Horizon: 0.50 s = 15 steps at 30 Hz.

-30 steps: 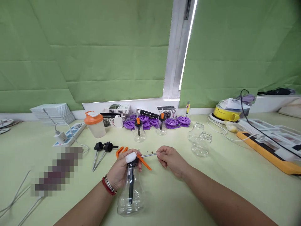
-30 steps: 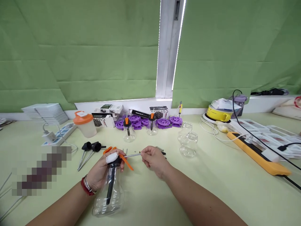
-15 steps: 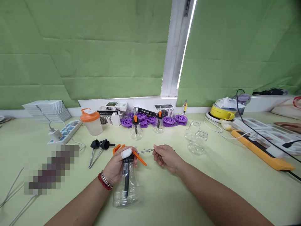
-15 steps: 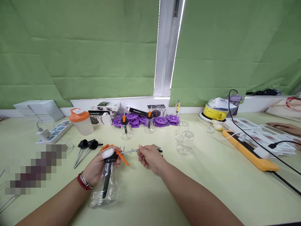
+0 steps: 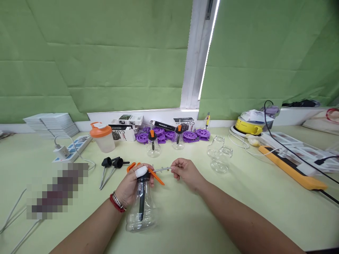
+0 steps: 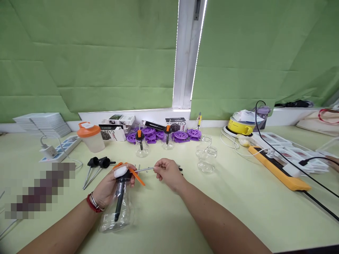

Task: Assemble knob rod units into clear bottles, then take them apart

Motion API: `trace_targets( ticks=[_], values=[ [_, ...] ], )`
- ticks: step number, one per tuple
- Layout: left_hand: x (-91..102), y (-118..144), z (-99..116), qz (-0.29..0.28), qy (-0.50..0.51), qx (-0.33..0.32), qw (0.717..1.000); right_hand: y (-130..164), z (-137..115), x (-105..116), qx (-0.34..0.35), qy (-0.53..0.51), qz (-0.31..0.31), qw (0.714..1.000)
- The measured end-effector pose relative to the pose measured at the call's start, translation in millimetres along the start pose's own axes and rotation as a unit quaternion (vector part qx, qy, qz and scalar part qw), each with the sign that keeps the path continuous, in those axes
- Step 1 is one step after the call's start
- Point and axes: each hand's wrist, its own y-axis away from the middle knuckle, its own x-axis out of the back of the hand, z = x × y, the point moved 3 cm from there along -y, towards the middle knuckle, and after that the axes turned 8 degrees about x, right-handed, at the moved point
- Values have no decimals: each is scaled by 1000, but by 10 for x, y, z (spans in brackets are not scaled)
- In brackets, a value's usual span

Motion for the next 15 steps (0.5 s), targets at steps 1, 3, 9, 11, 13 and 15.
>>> trace_targets(
  ticks=[1, 3, 9, 11, 13, 15],
  values=[
    [5, 4, 10, -3, 8, 4, 1000, -3, -17, 1, 21, 13, -2, 1000],
    [23, 10, 22, -9, 25, 17, 999, -7, -38, -2, 51, 21, -9, 998],
    [58, 28, 45, -13, 58, 31, 998, 8, -67, -35, 81, 2, 2, 997],
    [43, 37, 58, -11, 57, 24, 998, 24, -65, -71, 56, -28, -4, 998],
    [26, 45, 70, -6, 52, 15, 999, 41, -50, -110, 21, -52, -12, 998],
    [13, 47, 74, -3, 47, 10, 999, 49, -32, -132, -2, -53, -11, 999]
  ],
)
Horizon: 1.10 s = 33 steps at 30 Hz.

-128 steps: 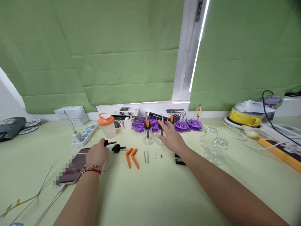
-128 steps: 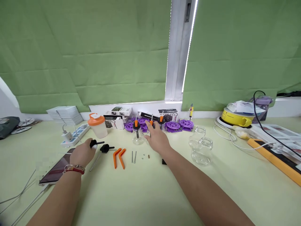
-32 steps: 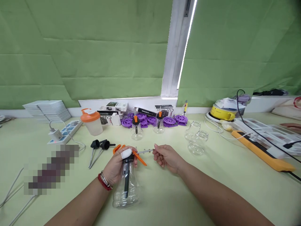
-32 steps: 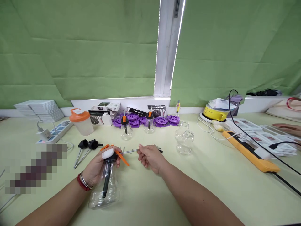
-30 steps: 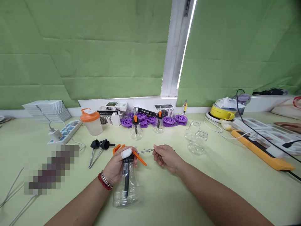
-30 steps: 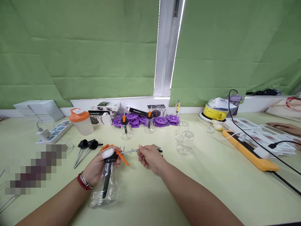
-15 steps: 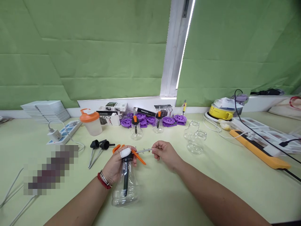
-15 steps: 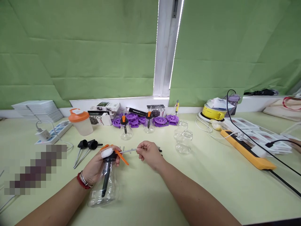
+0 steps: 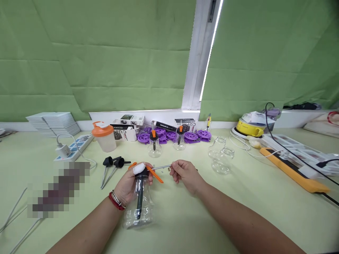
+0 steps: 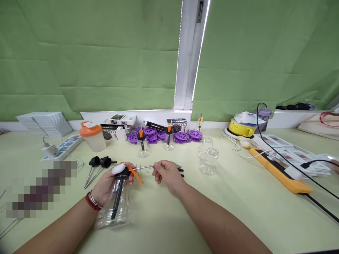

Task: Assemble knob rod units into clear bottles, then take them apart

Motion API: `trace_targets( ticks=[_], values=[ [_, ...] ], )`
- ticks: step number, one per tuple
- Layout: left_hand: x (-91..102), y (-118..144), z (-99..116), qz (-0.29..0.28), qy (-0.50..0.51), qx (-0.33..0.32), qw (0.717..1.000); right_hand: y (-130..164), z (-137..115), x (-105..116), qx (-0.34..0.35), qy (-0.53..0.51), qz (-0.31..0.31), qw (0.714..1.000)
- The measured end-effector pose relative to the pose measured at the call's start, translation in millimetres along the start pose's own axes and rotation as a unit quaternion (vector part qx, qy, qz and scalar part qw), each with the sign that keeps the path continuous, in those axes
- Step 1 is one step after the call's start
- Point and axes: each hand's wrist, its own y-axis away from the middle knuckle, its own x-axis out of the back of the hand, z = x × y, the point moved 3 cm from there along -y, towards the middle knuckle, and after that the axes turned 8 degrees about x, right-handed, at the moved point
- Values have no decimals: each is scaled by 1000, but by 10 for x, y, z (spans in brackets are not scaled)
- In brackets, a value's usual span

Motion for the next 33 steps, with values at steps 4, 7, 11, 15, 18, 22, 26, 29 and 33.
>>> trace_targets(
  ticks=[4, 7, 11, 15, 18, 22, 26, 29, 33],
  values=[
    [11, -7, -7, -2, -4, 9, 1000, -23, -4, 44, 16, 46, 8, 999],
    [48, -14, 10, -6, 2, 6, 1000, -50, -37, 124, 69, 155, 16, 985],
    [120, -12, 86, 48, 23, -19, 998, -57, 5, 113, 123, 456, -44, 880],
    [179, 9, 170, 140, 78, -40, 986, -60, 177, 12, 74, 601, -121, 786],
    [198, 23, 200, 170, 99, -46, 979, -84, 249, -32, 65, 637, -129, 757],
    [193, 33, 218, 170, 88, -54, 980, -140, 283, -27, 69, 649, -112, 749],
    [190, 39, 231, 197, 89, -68, 974, -170, 238, 3, 65, 640, -81, 761],
    [173, 44, 244, 199, 80, -99, 972, -103, 100, 6, 75, 577, -37, 813],
    [73, 78, 213, 174, 54, -162, 970, 151, -42, -130, 2, 264, -77, 961]
  ],
)
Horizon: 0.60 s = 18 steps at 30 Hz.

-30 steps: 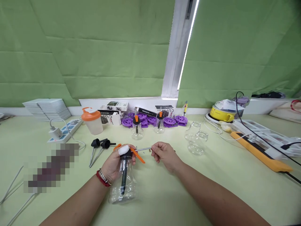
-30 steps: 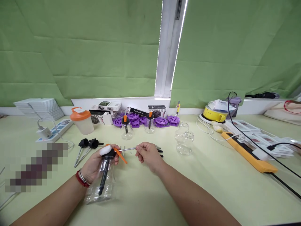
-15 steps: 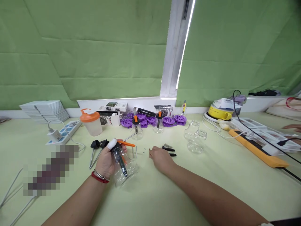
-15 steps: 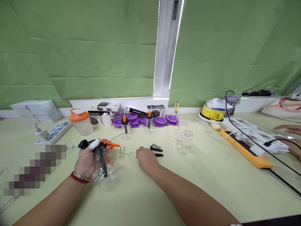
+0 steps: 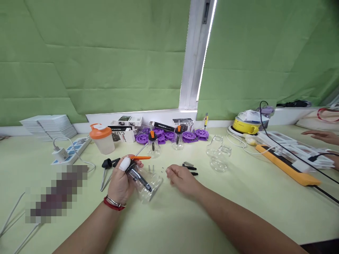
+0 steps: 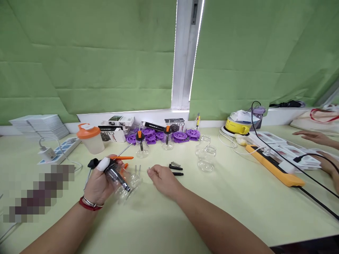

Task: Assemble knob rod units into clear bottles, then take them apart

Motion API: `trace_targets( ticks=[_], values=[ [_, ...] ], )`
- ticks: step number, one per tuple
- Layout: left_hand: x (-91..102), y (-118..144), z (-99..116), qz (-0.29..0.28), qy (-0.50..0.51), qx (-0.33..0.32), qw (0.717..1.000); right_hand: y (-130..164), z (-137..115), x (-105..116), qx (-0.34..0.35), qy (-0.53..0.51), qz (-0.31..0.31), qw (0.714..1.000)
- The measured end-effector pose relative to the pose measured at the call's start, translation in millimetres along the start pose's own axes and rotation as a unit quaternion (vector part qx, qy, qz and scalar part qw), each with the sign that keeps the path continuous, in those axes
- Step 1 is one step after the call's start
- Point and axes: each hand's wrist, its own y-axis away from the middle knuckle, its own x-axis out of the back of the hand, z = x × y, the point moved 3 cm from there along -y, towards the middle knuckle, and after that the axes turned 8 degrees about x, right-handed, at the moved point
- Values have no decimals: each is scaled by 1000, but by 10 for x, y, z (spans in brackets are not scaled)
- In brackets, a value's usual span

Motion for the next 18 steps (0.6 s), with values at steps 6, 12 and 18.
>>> trace_targets(
  ticks=[6, 12, 18],
  values=[
    [-118, 145, -122, -35, -81, -78, 993, 254, -203, -231, -131, -459, -120, 870],
    [-73, 127, -162, 4, -282, -99, 954, 241, -192, 12, -23, -224, -33, 974],
    [-57, 97, -197, 11, -198, 39, 979, 317, -350, 125, 322, 224, -12, 920]
  ],
)
